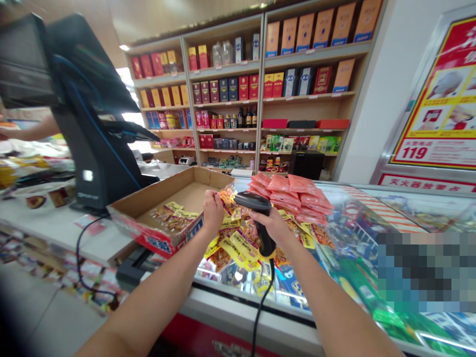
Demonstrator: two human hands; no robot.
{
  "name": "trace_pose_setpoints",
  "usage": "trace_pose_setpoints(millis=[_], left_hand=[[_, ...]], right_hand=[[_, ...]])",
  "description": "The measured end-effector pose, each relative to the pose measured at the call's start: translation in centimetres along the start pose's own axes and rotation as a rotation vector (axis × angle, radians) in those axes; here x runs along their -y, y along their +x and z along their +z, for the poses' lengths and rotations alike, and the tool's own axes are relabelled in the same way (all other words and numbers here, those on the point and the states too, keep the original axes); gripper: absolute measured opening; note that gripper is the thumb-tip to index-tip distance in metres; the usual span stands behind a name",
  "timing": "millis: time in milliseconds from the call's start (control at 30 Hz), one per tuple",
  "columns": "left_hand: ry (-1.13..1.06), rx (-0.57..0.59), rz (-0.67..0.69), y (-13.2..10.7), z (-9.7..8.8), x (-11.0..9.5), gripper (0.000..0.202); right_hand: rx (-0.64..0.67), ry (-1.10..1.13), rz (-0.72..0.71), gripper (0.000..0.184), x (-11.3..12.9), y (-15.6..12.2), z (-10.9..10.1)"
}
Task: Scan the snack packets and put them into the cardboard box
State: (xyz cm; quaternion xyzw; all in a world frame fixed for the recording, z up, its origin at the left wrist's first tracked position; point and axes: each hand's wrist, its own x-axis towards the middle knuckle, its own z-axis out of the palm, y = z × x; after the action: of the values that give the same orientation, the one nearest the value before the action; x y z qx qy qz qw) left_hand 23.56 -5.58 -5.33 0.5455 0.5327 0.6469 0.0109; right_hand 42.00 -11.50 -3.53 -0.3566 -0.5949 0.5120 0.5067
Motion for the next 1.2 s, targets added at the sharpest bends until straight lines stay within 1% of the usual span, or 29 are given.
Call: trace_pose_setpoints(millis=[267,367,467,533,600,633,733,800,867,933,967,1033,1067,1133,1200], left_hand=[[-0.015,0.007,-0.018,0.1,0.0,0.1,0.012],[-0.025,0.013,-0.017,-0.1,0.1,0.0,0.012],[-0.038,0.016,-0.016,-0.3,0.0,-0.7,0.013],[-0.032,0.018,-0.003,-0.3,-0.4,-1.7,0.013],[0.007,0.039,0.024,0.3,-1.6,-3.1,0.013],[0.039,0.05,0.038,0.8,-2.4,-3.7,0.013],[0.182,0.031,0.042,3.0,-5.9,-4.8,0.011],[0.285,-0.013,0.015,4.7,-8.6,-4.5,0.011],[0.371,-0.034,-0.028,6.3,-11.0,-3.5,0.009],[0.431,-0.044,-0.064,7.5,-12.9,-2.3,0.008],[0.451,-0.059,-0.068,7.9,-13.6,-1.8,0.008],[0.461,-0.098,-0.021,8.0,-14.3,-1.2,0.013],[0.448,-0.106,0.028,7.9,-14.2,-1.2,0.016],[0.391,-0.069,0.141,7.1,-13.4,-1.8,0.018],[0.309,0.024,0.234,5.9,-11.6,-2.8,0.019]], right_hand=[[0.01,-0.029,0.043,0.025,0.3,-0.2,-0.1],[0.006,-0.009,0.024,0.025,0.4,-0.2,-0.1],[-0.01,0.046,-0.01,0.027,0.4,-0.2,0.2],[-0.012,0.074,-0.019,0.028,0.6,-0.2,0.6],[0.009,0.093,-0.022,0.027,1.0,-0.1,1.3],[0.028,0.094,-0.022,0.026,1.3,0.0,1.7],[0.11,0.064,-0.028,0.025,2.3,0.5,3.2],[0.15,0.051,-0.047,0.024,2.9,1.0,4.5],[0.175,0.053,-0.058,0.025,3.3,1.5,5.9],[0.187,0.05,-0.041,0.027,3.6,1.9,7.3],[0.189,0.049,-0.03,0.027,3.7,2.1,7.9],[0.188,0.053,-0.014,0.026,3.7,2.3,8.7],[0.181,0.058,-0.01,0.025,3.7,2.3,8.9],[0.154,0.071,-0.007,0.025,3.5,2.3,8.7],[0.106,0.105,-0.017,0.026,3.3,2.2,7.8]])
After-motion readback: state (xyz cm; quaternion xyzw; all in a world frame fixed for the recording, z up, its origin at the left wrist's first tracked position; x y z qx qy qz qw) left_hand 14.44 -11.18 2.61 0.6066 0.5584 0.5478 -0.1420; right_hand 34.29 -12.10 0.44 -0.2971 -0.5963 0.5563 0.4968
